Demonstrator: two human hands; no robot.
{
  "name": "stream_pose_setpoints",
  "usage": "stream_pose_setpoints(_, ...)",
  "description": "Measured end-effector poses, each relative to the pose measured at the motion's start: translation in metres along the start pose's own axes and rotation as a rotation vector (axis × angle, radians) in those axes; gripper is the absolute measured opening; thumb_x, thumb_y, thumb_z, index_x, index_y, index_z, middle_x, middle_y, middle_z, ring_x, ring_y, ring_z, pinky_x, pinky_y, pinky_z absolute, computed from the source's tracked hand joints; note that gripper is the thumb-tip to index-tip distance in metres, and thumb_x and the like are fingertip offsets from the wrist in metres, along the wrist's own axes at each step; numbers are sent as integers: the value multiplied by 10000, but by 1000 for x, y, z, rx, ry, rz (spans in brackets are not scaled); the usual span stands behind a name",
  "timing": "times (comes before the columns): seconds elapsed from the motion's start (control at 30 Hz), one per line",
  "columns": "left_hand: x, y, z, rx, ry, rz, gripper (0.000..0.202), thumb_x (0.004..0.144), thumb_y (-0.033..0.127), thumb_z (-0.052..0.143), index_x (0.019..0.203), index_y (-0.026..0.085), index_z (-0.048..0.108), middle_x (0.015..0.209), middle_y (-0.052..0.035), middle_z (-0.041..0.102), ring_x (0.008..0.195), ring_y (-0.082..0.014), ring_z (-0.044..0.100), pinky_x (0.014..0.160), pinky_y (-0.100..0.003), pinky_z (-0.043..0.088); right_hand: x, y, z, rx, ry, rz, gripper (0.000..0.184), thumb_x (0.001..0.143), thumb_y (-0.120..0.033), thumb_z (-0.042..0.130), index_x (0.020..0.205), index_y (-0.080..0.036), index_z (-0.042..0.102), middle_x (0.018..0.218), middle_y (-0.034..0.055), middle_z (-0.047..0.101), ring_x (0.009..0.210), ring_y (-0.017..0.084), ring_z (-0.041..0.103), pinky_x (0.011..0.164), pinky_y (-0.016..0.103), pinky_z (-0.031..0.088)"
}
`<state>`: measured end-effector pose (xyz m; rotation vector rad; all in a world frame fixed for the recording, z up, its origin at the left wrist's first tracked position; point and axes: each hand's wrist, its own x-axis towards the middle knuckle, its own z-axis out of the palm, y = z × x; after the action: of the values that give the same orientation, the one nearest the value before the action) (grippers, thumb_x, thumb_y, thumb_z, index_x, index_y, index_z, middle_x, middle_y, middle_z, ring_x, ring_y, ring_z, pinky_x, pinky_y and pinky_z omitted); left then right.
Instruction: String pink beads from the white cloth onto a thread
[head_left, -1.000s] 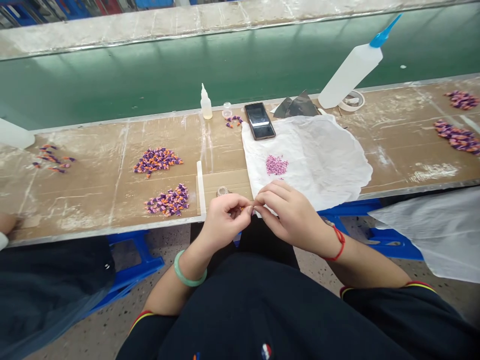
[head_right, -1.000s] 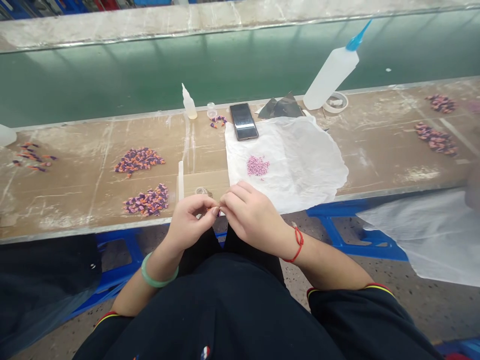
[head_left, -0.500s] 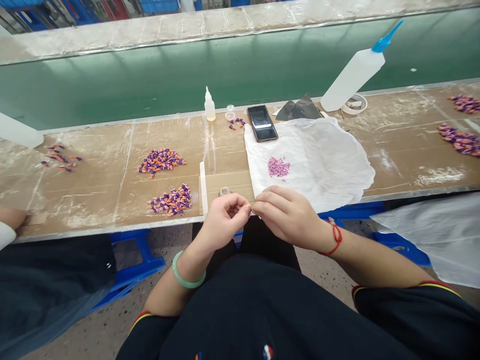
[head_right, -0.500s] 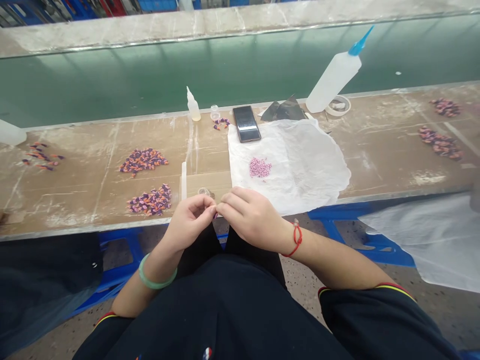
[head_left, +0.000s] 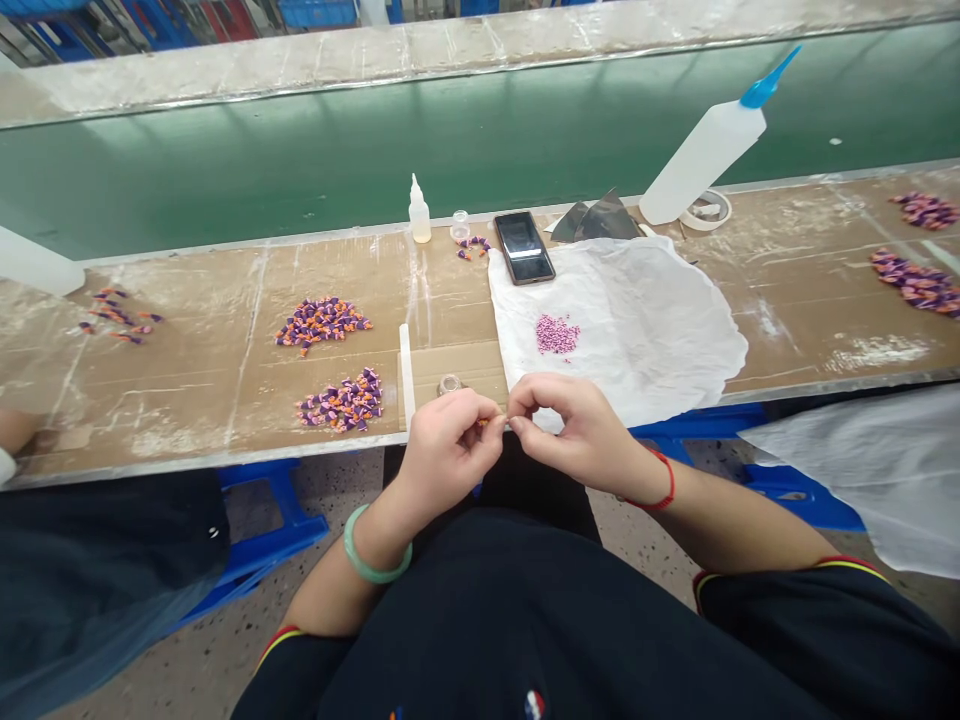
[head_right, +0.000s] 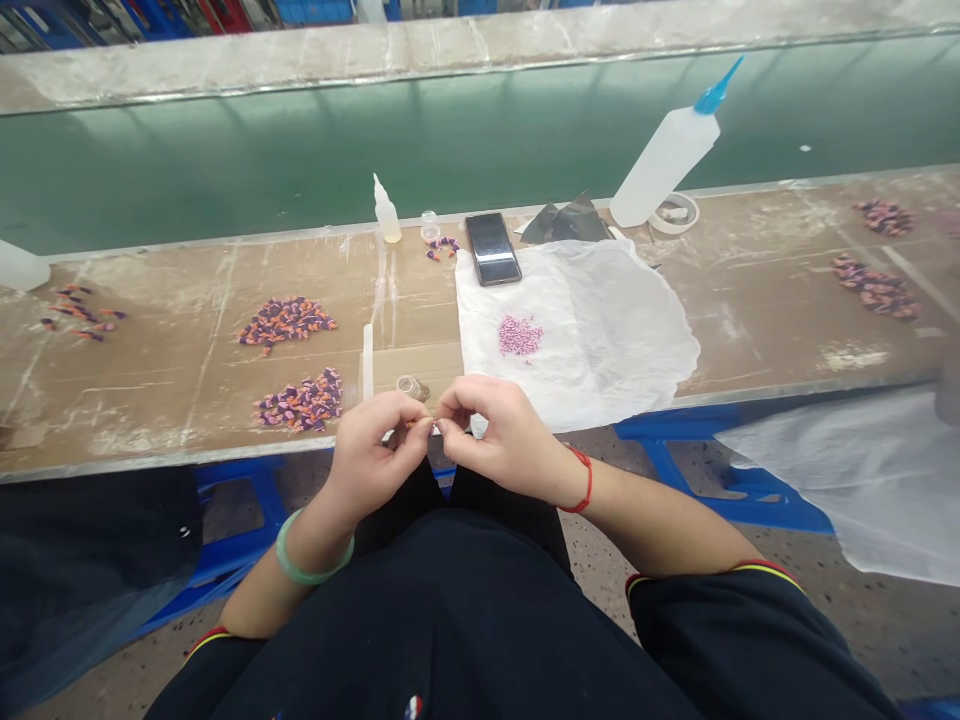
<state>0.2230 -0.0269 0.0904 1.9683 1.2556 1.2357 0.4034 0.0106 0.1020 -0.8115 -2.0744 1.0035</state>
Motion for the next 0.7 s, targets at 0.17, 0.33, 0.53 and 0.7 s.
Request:
stream_pose_setpoints(0.17, -4, -8, -9, -227, 12, -211, 201, 896, 255, 604, 717, 171, 638, 629, -10, 628, 556, -108, 541, 533, -221, 437, 8, 6, 0, 63, -62, -3, 119, 847, -123, 534, 759, -201, 548, 700, -15, 587, 628, 120, 520, 591, 235, 437)
stream_pose_setpoints(0.33, -28, -34, -25, -440, 107, -517, 223, 805, 381, 749, 786, 162, 714, 609, -9, 657, 472, -96, 545, 461, -210, 462, 35, 30, 1, -135, -168, -125, 124, 876, -146, 491, 765, -200, 493, 701, -5, 542, 636, 132, 490, 612, 248, 407)
stream_pose_setpoints(0.53, -51, -52, -33, -496, 154, -695, 232, 681, 346, 840, 748, 159, 720, 575, 2, 656, 470, -101, 580, 462, -203, 507, 77, 49, 17, -698, -514, -197, 145, 864, -147, 513, 722, -177, 525, 718, 55, 569, 697, 187, 487, 629, 293, 328)
stream_pose_setpoints(0.7, -52, -54, -32, -548, 169, -746, 239, 650, 338, 852, 721, 157, 714, 567, 2, 656, 469, -99, 581, 460, -200, 521, 96, 42, 26, -923, -742, -228, 118, 859, -106, 546, 769, -149, 609, 728, 76, 608, 749, 213, 527, 627, 298, 315)
